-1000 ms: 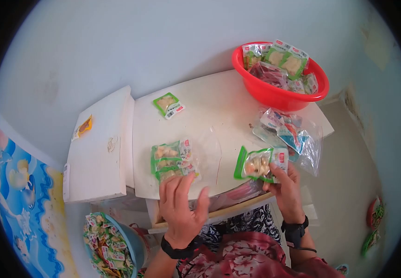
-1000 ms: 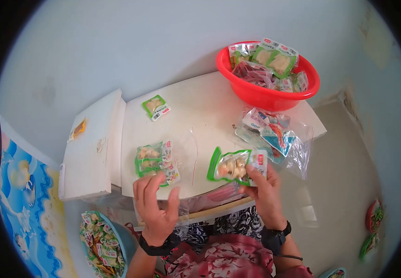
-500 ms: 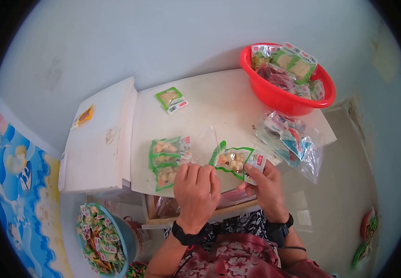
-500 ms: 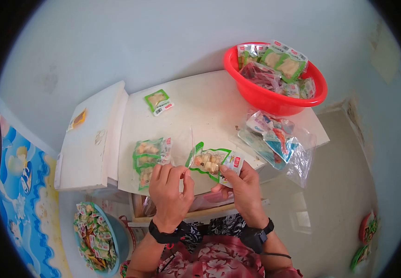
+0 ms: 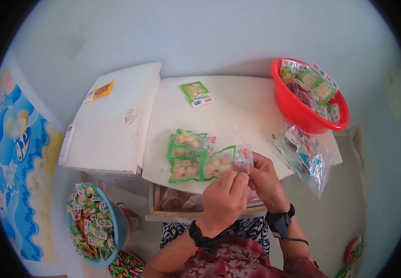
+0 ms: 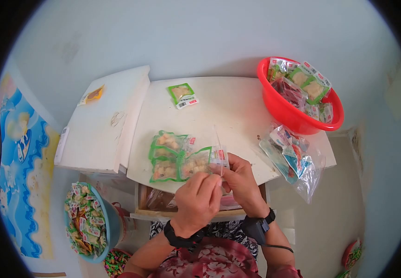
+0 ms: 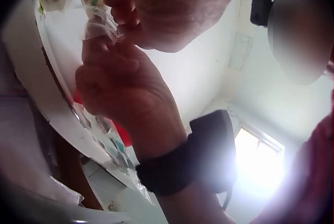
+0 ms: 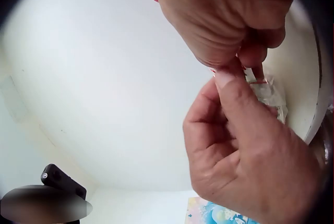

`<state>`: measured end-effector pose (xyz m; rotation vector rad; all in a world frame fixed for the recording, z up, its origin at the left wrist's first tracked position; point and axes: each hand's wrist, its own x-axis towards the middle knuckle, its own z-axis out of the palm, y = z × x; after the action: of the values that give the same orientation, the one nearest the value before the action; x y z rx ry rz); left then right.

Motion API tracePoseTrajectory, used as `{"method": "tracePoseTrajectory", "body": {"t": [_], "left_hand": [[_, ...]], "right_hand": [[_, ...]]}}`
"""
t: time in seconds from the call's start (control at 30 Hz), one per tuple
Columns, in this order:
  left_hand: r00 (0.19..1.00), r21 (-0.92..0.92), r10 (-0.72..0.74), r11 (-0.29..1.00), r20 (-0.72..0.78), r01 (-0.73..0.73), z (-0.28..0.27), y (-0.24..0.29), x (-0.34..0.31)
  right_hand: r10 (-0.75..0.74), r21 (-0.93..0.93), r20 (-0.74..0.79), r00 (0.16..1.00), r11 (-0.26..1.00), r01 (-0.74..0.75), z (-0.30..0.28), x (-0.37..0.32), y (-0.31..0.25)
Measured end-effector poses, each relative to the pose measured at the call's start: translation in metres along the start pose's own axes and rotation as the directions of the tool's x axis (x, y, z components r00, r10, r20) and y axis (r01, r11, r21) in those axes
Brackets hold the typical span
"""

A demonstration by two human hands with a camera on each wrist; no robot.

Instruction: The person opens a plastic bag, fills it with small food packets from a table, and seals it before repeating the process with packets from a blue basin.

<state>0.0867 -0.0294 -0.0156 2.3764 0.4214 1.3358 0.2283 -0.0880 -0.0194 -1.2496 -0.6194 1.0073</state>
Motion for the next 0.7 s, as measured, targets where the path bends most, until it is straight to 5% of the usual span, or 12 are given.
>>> {"method": "tracePoseTrajectory", "body": {"t": [0.17,0.3,0.4,0.47,0.57,0.7], "left_hand": [[0.999,-0.063,0.045,0.997,-0.002,-0.045,0.001,-0.006,-0.007],[0.997,-0.130,0.067,0.989,-0.034,-0.071,-0.021,-0.010,-0.010],[0.994,0.119,0.007,0.993,-0.107,0.006,-0.057,-0.031,-0.019],[0.968,0.065,-0.227,0.970,-0.104,0.234,-0.078,-0.051,-0.030],[0.802,-0.406,-0.596,0.741,-0.033,0.534,-0.084,-0.077,-0.043],[0.758,-0.520,-0.644,0.612,0.109,0.595,-0.090,-0.081,-0.038]], "right_hand": [[0.026,0.030,0.014,1.000,0.999,-0.027,0.027,0.008,-0.003],[0.173,-0.249,0.088,0.981,0.957,-0.146,0.016,0.008,-0.012],[0.239,-0.335,0.060,0.969,0.919,-0.206,0.014,0.002,-0.018],[0.161,-0.372,0.044,0.986,0.919,-0.133,0.020,-0.002,-0.019],[0.126,-0.419,0.045,0.991,0.903,-0.096,0.023,0.000,-0.017],[0.136,-0.443,0.121,0.983,0.894,-0.070,0.032,0.008,-0.021]]}}
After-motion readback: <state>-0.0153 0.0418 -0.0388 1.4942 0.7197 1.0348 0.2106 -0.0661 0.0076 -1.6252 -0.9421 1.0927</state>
